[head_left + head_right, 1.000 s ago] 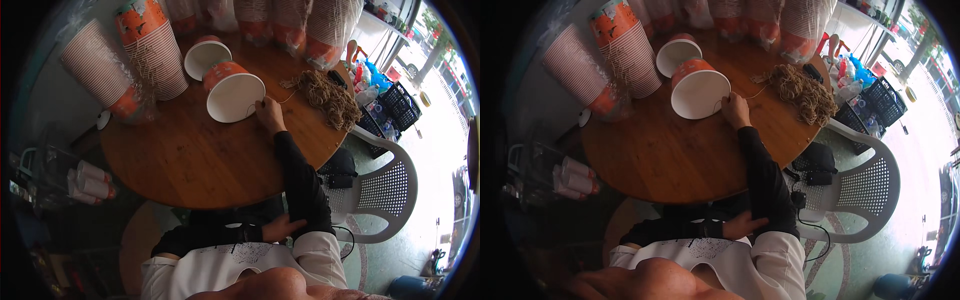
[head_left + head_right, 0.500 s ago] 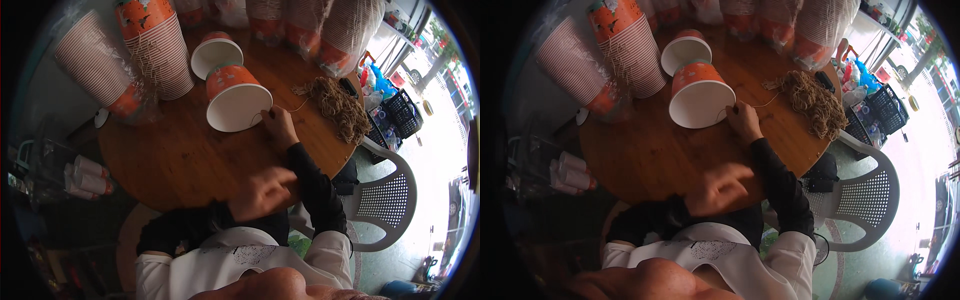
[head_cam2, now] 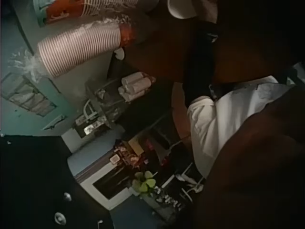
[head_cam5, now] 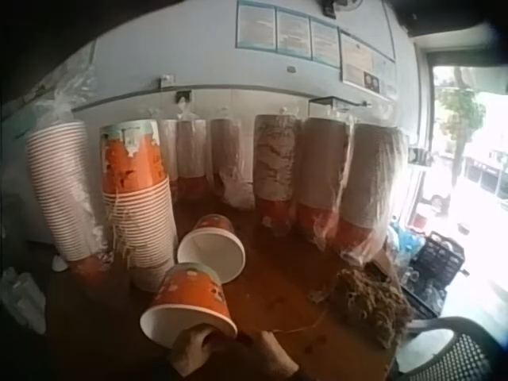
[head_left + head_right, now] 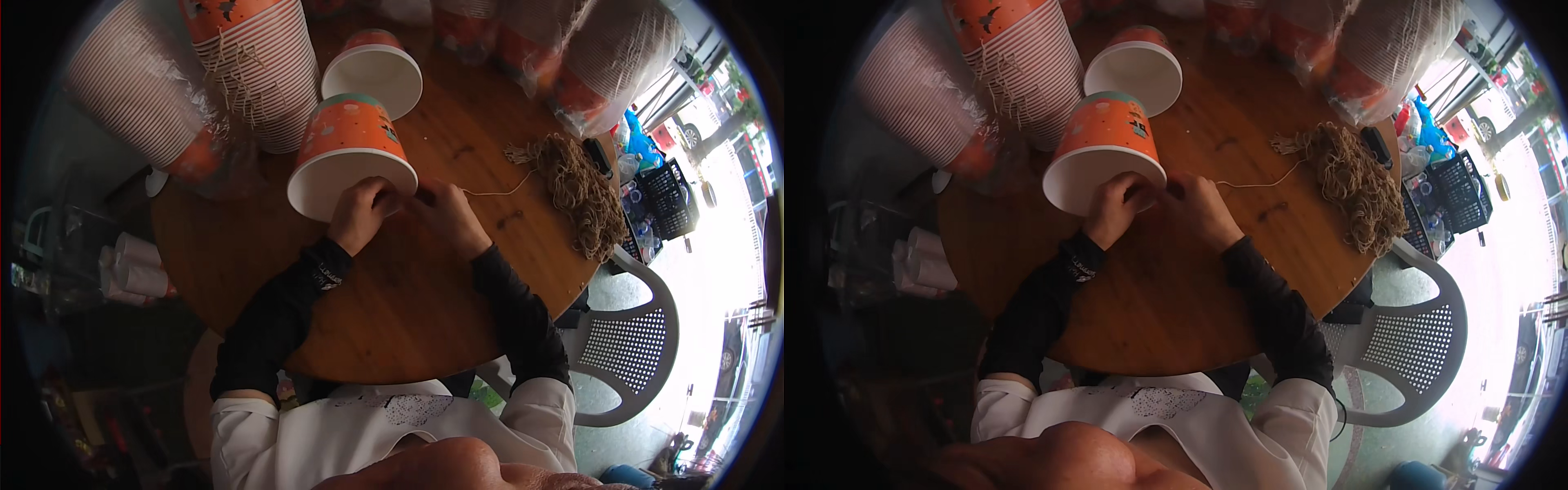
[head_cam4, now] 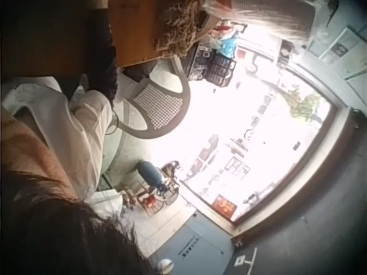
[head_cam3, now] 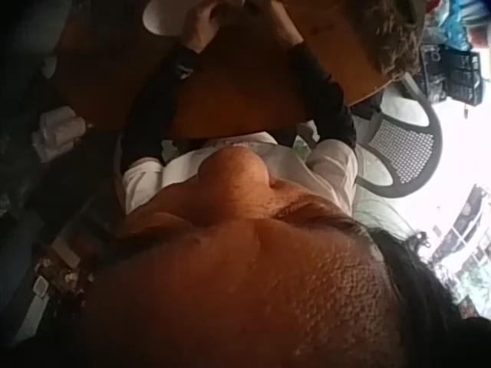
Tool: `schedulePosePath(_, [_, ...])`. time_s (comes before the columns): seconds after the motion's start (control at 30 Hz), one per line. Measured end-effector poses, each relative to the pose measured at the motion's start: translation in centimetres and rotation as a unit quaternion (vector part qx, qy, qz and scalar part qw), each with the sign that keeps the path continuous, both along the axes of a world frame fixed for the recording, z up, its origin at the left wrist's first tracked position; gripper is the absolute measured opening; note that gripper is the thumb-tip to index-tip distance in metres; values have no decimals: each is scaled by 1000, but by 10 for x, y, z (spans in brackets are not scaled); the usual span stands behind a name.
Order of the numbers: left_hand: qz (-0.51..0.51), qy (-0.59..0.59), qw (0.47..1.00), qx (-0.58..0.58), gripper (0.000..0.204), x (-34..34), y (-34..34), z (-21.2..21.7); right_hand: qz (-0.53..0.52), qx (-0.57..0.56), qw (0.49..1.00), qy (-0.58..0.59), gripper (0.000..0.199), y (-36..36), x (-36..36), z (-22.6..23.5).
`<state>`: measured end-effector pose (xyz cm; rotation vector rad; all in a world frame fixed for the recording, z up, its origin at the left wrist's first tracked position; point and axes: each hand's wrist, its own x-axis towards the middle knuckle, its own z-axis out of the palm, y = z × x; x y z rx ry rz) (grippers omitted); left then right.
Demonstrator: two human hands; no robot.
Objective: Attaching string handles to paper buckets.
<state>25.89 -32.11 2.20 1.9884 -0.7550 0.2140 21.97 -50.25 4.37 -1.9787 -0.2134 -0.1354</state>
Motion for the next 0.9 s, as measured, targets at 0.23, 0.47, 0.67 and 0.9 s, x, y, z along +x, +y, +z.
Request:
schedulePosePath(0.23, [-65, 12, 997, 26, 11, -14, 11, 9, 17, -85, 996, -28, 20, 0, -12, -6])
schedulePosePath(0.47, [-121, 103, 982, -104, 12, -27, 5, 16, 35, 26, 999, 21, 16, -4, -13, 4])
schedulePosePath(0.67, [-179, 187, 955, -147, 4, -31, 7, 20, 80, 36, 996, 25, 19, -8, -19, 7])
schedulePosePath(0.9, [-144, -12, 984, -103, 11, -24, 1, 13, 66, 44, 995, 65, 19, -13, -23, 13])
